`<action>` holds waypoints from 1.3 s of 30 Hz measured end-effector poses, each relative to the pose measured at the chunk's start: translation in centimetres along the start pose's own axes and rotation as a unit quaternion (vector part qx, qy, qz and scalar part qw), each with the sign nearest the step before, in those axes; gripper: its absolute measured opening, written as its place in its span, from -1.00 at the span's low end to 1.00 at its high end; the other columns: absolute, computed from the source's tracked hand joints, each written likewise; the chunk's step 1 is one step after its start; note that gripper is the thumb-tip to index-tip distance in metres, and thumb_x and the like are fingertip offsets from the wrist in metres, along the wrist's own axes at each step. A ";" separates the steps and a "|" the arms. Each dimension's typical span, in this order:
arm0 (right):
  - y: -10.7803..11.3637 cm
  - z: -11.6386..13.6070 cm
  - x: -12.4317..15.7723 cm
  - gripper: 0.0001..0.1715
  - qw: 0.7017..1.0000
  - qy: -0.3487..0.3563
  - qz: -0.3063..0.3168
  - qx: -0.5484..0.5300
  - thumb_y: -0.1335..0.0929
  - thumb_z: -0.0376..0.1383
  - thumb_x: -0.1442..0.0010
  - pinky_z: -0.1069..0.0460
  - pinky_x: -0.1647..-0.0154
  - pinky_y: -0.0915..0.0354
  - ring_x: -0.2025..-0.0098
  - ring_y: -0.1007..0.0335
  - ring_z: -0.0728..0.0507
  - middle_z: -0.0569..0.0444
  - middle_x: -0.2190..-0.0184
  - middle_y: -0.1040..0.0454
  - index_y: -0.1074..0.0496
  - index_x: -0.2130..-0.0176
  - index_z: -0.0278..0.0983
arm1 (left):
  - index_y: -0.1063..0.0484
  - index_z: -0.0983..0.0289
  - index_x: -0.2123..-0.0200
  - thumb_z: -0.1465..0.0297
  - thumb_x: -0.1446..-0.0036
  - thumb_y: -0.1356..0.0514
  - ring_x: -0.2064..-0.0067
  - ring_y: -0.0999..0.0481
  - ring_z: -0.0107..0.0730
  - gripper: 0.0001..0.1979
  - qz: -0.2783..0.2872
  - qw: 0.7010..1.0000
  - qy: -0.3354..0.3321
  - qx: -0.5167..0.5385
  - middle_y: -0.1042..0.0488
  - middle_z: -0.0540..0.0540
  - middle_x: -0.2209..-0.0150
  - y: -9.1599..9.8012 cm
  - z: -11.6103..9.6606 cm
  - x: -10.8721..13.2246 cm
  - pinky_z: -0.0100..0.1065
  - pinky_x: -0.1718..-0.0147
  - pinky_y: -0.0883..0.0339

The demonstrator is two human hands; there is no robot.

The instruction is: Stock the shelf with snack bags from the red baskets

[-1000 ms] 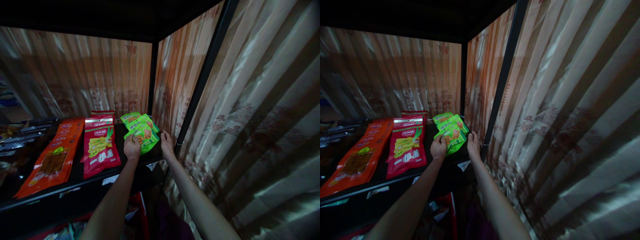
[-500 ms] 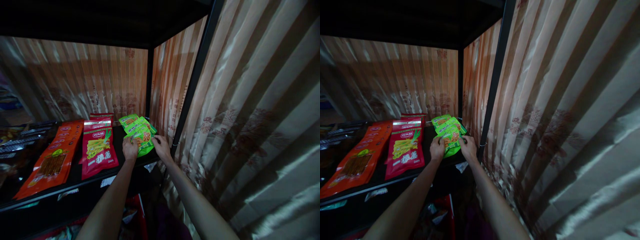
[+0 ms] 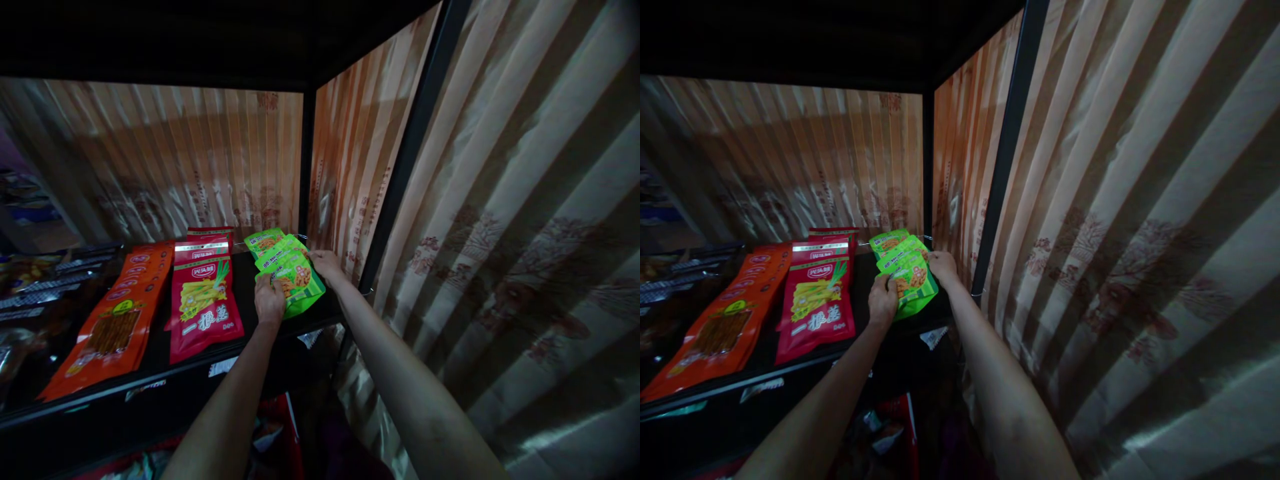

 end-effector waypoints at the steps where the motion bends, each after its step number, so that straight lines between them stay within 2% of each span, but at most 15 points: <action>1: 0.6 -0.3 0.3 -0.81 0.999 0.016 -0.027 0.026 -0.35 -0.19 -0.02 -0.02 0.17 -0.32 0.23 -0.49 -0.19 0.04 0.39 -0.59 -0.56 0.45 -0.19 | -0.42 0.42 0.06 0.38 -0.16 0.05 -0.15 -0.33 -0.13 -0.61 -0.001 1.000 -0.012 0.004 -0.44 0.32 -0.02 -0.1 -0.2 0.0 -0.18 -0.16 -0.15; 3: 1.7 -0.8 1.0 -0.75 0.996 0.033 -0.068 0.056 -0.31 -0.19 -0.07 -0.03 0.11 -0.32 0.18 -0.49 -0.18 0.04 0.29 -0.60 -0.57 0.35 -0.19 | -0.43 0.40 0.08 0.37 -0.17 0.05 -0.15 -0.32 -0.14 -0.62 -0.006 0.999 -0.037 0.012 -0.45 0.30 -0.01 -0.3 -0.6 -0.1 -0.18 -0.17 -0.14; 5: 2.2 -1.4 1.4 -0.71 0.995 0.032 -0.081 0.057 -0.29 -0.20 -0.08 -0.02 0.08 -0.31 0.15 -0.49 -0.16 0.05 0.25 -0.59 -0.57 0.28 -0.19 | -0.44 0.39 0.10 0.36 -0.18 0.06 -0.16 -0.32 -0.15 -0.63 -0.015 0.998 -0.059 0.020 -0.45 0.30 0.01 -0.4 -0.9 -0.1 -0.17 -0.19 -0.11; 9: 2.1 -1.5 1.5 -0.67 0.997 0.014 -0.076 0.027 -0.29 -0.19 -0.07 0.00 0.13 -0.34 0.19 -0.49 -0.15 0.05 0.25 -0.59 -0.56 0.23 -0.23 | -0.46 0.32 0.22 0.36 -0.18 0.07 -0.06 -0.41 -0.19 -0.67 -0.023 0.995 -0.090 0.033 -0.51 0.23 0.11 -0.5 -1.3 -0.5 -0.14 -0.20 -0.09; 13: 1.1 -2.0 1.6 -0.67 0.996 -0.027 -0.043 -0.068 -0.33 -0.21 -0.02 0.04 0.25 -0.36 0.28 -0.49 -0.11 0.03 0.26 -0.60 -0.56 0.23 -0.27 | -0.47 0.32 0.27 0.35 -0.19 0.08 -0.02 -0.43 -0.22 -0.67 -0.025 0.995 -0.091 0.027 -0.52 0.23 0.17 -0.4 -1.2 -0.8 -0.17 -0.22 -0.04; 15: 0.9 -2.2 1.8 -0.67 0.994 -0.035 -0.031 -0.102 -0.34 -0.23 0.00 0.06 0.28 -0.35 0.31 -0.48 -0.08 0.05 0.28 -0.60 -0.56 0.22 -0.26 | -0.47 0.33 0.26 0.34 -0.20 0.09 -0.03 -0.42 -0.22 -0.65 -0.025 0.996 -0.078 0.029 -0.51 0.25 0.16 -0.4 -0.9 -0.8 -0.18 -0.22 -0.04; 23: 0.6 -3.8 2.0 -0.65 0.972 -0.070 -0.057 -0.217 -0.36 -0.28 0.06 0.09 0.44 -0.32 0.47 -0.43 -0.03 0.06 0.41 -0.59 -0.55 0.23 -0.31 | -0.48 0.32 0.20 0.33 -0.18 0.06 -0.11 -0.35 -0.18 -0.65 -0.029 0.998 -0.039 0.036 -0.49 0.23 0.08 -0.2 0.1 -0.6 -0.15 -0.19 -0.09; 26: 0.7 -4.5 2.1 -0.64 0.959 -0.087 -0.080 -0.257 -0.35 -0.33 0.08 0.09 0.46 -0.33 0.50 -0.43 -0.02 0.06 0.43 -0.59 -0.55 0.22 -0.32 | -0.48 0.35 0.16 0.34 -0.17 0.06 -0.13 -0.34 -0.16 -0.63 -0.035 0.998 -0.042 0.034 -0.48 0.26 0.06 0.0 -0.2 -0.4 -0.17 -0.19 -0.10; 30: 0.5 -5.2 1.9 -0.64 0.948 -0.096 -0.092 -0.290 -0.35 -0.38 0.10 0.07 0.43 -0.36 0.51 -0.45 -0.04 0.04 0.44 -0.59 -0.55 0.24 -0.31 | -0.46 0.41 0.08 0.34 -0.16 0.03 -0.22 -0.22 -0.08 -0.61 -0.044 0.997 -0.053 0.024 -0.39 0.33 -0.06 0.0 -0.8 -0.4 -0.09 -0.22 -0.04; 35: -0.9 -5.4 0.8 -0.75 0.940 -0.088 -0.049 -0.327 -0.42 -0.40 0.22 0.02 0.38 -0.40 0.50 -0.48 -0.09 0.12 0.52 -0.57 -0.53 0.39 -0.28 | -0.44 0.46 0.05 0.34 -0.16 0.04 -0.29 -0.07 -0.01 -0.57 -0.052 0.994 -0.091 0.016 -0.25 0.37 -0.18 -0.2 -1.8 -0.8 -0.07 -0.24 0.01; 39: -1.9 -5.2 0.3 -0.71 0.937 -0.061 -0.023 -0.342 -0.48 -0.34 0.31 -0.01 0.37 -0.41 0.49 -0.50 -0.14 0.14 0.55 -0.56 -0.50 0.42 -0.26 | -0.46 0.40 0.07 0.36 -0.15 0.02 -0.29 -0.08 -0.02 -0.61 -0.053 0.995 -0.079 0.008 -0.28 0.32 -0.18 -0.2 -1.6 -1.0 -0.07 -0.24 -0.02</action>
Point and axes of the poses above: each hand's wrist, its own x-axis away from the middle knuckle, its own y-axis out of the back of the hand, z = x × y, the point moved 10 cm from there along -x, towards the middle knuckle
